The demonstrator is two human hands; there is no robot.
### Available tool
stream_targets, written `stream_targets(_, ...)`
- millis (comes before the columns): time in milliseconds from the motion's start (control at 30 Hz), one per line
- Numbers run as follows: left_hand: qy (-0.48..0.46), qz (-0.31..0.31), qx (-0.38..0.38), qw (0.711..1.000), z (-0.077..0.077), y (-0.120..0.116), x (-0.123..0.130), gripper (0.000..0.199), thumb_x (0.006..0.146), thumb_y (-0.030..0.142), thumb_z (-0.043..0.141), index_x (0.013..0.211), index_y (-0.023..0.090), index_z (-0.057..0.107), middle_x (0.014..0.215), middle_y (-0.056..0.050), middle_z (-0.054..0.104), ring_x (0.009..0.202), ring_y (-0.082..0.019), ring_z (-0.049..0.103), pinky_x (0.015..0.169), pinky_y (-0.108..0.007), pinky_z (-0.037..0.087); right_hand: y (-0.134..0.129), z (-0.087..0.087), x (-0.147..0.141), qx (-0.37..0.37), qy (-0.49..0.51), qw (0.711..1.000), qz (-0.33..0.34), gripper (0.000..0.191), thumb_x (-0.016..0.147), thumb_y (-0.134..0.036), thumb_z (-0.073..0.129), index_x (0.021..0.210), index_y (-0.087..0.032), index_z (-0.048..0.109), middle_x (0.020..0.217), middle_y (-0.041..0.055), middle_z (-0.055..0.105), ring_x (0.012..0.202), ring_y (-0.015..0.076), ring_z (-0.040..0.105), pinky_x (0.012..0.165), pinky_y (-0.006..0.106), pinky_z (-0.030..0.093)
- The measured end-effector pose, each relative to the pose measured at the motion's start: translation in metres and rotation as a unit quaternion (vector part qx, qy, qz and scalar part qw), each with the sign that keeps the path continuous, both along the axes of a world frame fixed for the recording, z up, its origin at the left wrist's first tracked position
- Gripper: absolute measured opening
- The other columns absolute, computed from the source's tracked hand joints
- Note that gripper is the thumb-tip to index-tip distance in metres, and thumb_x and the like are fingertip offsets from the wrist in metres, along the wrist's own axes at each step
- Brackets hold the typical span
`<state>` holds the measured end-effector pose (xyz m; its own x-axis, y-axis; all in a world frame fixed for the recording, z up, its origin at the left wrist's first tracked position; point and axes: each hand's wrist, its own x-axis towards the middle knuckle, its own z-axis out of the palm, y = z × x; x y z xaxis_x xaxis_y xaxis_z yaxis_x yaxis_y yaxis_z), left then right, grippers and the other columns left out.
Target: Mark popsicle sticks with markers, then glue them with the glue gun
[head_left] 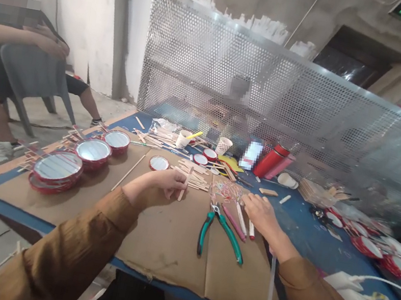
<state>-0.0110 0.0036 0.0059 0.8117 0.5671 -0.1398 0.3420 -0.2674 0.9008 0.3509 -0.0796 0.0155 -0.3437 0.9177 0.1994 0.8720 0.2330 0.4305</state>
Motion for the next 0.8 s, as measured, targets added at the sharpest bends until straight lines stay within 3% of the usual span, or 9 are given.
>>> stream_targets(100, -0.013, -0.003, 0.002, 1.000, -0.002, 0.001, -0.002, 0.028, 0.086, 0.038, 0.055, 0.071, 0.015, 0.060, 0.070, -0.006, 0.069, 0.047, -0.009, 0.053, 0.048, -0.021, 0.042, -0.013, 0.004, 0.004, 0.106, 0.060, 0.989, 0.083, 0.024, 0.094, -0.008, 0.046, 0.090, -0.017, 0.068, 0.083, 0.0089, 0.066, 0.081, 0.0221, 0.061, 0.076, 0.034, 0.046)
stream_targets(233, -0.016, -0.003, -0.003, 1.000, -0.003, 0.001, -0.002, 0.028, 0.084, 0.036, 0.056, 0.066, 0.015, 0.059, 0.070, -0.007, 0.069, 0.046, -0.009, 0.052, 0.047, -0.021, 0.041, -0.040, 0.007, -0.006, 0.249, 0.146, 0.930, 0.229, 0.016, 0.095, -0.012, 0.054, 0.102, -0.022, 0.065, 0.091, 0.0061, 0.068, 0.086, 0.0191, 0.066, 0.081, 0.034, 0.053)
stream_targets(367, -0.016, -0.003, -0.001, 1.000, -0.002, 0.000, -0.001, 0.027, 0.084, 0.036, 0.055, 0.066, 0.015, 0.059, 0.069, -0.006, 0.068, 0.045, -0.009, 0.050, 0.046, -0.020, 0.040, -0.063, 0.010, -0.022, 0.295, 0.136, 0.903, 0.280, 0.022, 0.091, -0.009, 0.063, 0.105, -0.025, 0.061, 0.090, 0.0042, 0.068, 0.085, 0.0185, 0.068, 0.076, 0.033, 0.057)
stream_targets(600, -0.022, 0.006, -0.007, 1.000, -0.008, 0.002, 0.001, 0.020, 0.082, 0.030, 0.055, 0.069, 0.015, 0.059, 0.070, -0.006, 0.069, 0.044, -0.009, 0.050, 0.045, -0.021, 0.039, -0.071, 0.007, -0.033, 0.338, 0.178, 0.890, 0.249, 0.021, 0.088, -0.010, 0.067, 0.097, -0.026, 0.057, 0.084, 0.0013, 0.068, 0.077, 0.0168, 0.069, 0.070, 0.030, 0.056)
stream_targets(700, -0.019, 0.004, 0.000, 1.000, -0.008, 0.004, 0.002, 0.020, 0.083, 0.031, 0.056, 0.070, 0.015, 0.059, 0.071, -0.006, 0.070, 0.042, -0.008, 0.049, 0.044, -0.021, 0.039, -0.070, 0.006, -0.048, 0.370, 0.252, 0.877, 0.175, 0.017, 0.088, -0.019, 0.070, 0.087, -0.025, 0.054, 0.074, -0.0012, 0.064, 0.064, 0.0147, 0.064, 0.060, 0.027, 0.050)
stream_targets(800, -0.008, 0.007, -0.001, 1.000, -0.006, 0.003, 0.003, 0.022, 0.084, 0.032, 0.056, 0.068, 0.016, 0.057, 0.071, -0.007, 0.070, 0.042, -0.010, 0.051, 0.045, -0.023, 0.039, -0.068, 0.015, -0.069, 0.400, 0.378, 0.830, 0.090, 0.023, 0.086, -0.029, 0.070, 0.075, -0.024, 0.050, 0.067, -0.0025, 0.057, 0.055, 0.0128, 0.055, 0.053, 0.026, 0.043)
